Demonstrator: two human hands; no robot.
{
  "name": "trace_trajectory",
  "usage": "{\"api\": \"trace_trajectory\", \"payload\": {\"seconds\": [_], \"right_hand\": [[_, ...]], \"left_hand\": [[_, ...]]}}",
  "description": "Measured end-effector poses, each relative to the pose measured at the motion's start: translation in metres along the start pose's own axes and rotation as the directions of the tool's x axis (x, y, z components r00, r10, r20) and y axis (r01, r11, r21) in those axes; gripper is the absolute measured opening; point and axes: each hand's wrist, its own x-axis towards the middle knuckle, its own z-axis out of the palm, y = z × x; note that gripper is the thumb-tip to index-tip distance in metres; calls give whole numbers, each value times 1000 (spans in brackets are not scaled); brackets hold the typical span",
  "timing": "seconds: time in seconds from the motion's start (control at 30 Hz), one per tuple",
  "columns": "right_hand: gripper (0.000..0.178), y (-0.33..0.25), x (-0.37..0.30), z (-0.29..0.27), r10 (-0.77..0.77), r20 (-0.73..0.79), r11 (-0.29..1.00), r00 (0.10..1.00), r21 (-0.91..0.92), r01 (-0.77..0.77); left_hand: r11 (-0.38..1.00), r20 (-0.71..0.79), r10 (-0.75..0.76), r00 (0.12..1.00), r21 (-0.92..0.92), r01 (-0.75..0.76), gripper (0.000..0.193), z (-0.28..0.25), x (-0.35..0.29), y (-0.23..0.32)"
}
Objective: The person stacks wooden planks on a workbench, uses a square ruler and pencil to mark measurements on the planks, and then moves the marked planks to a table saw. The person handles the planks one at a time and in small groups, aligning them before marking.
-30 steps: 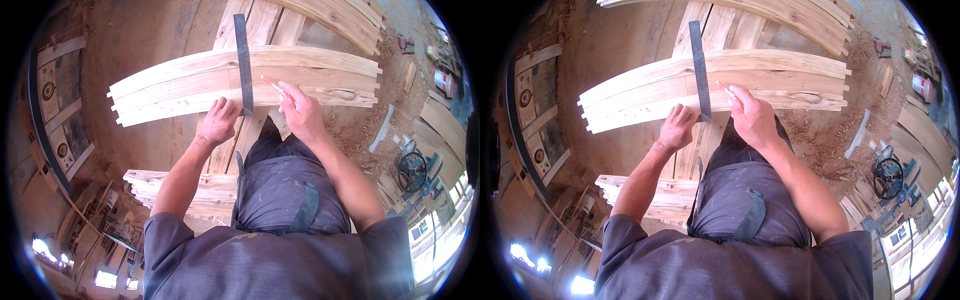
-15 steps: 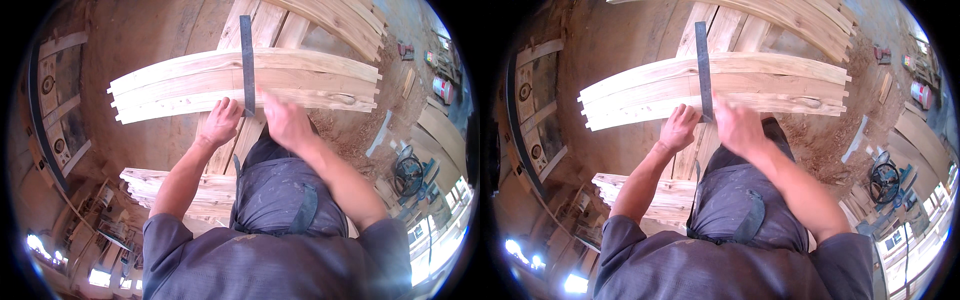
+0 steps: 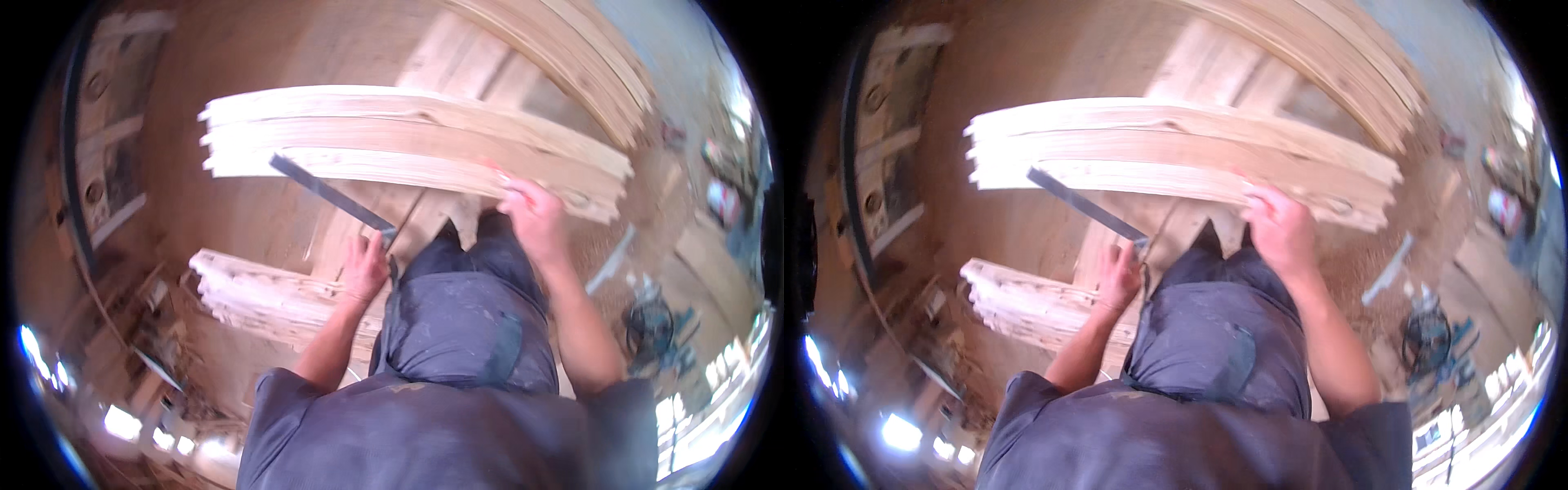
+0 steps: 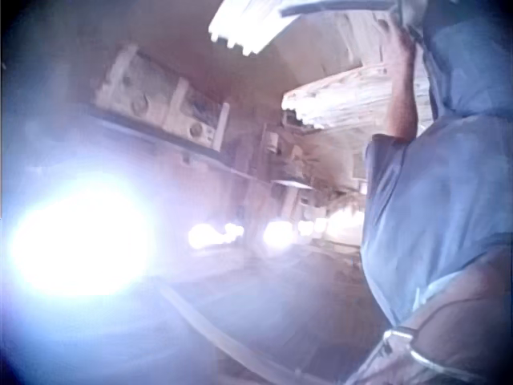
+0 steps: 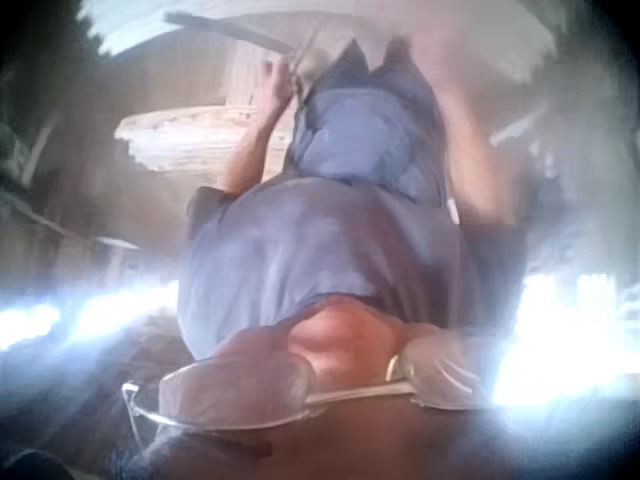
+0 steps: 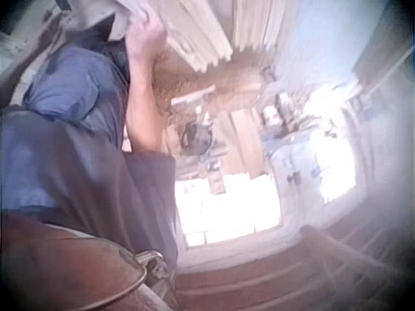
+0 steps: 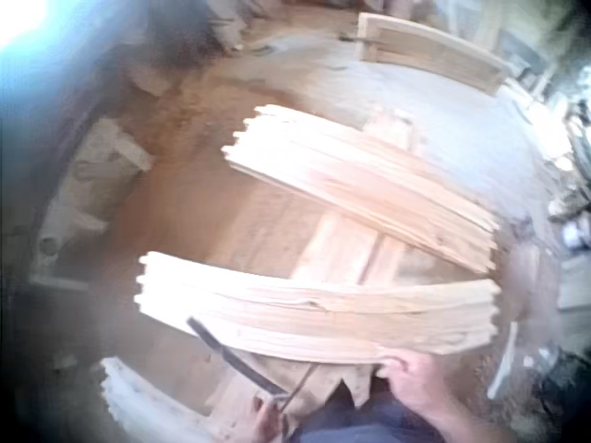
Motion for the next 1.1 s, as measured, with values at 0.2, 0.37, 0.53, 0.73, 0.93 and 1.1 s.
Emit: {"api": "trace_trajectory", "payload": {"seconds": [0.2, 0.37, 0.53, 0.73, 0.93, 1.1], "right_hand": [[19, 16, -1, 8, 47, -46, 998, 998, 42, -45], [29, 49, 0, -21, -66, -213, 996, 975, -73, 52], [42, 176, 26, -114, -68, -553, 967, 830, -240, -81], [19, 331, -1, -221, -58, -272, 364, 960, -902, -234], [28, 341, 28, -179, 108, -666, 751, 738, -432, -500], [43, 316, 25, -186, 449, -555, 791, 700, -118, -601]], "left_hand": [[831, 72, -504, 861, -233, 506, 48, 19, -24, 22], [843, -281, -532, 799, -262, 469, 29, -8, 33, -45], [887, -694, -345, 631, -23, 460, 34, -127, 130, -169], [722, -336, -647, 684, 18, 692, 28, -187, 211, -259], [805, -107, -543, 833, -348, 481, 45, -214, 195, -376], [878, -99, -457, 884, 110, 466, 67, -211, 221, -381]]}}
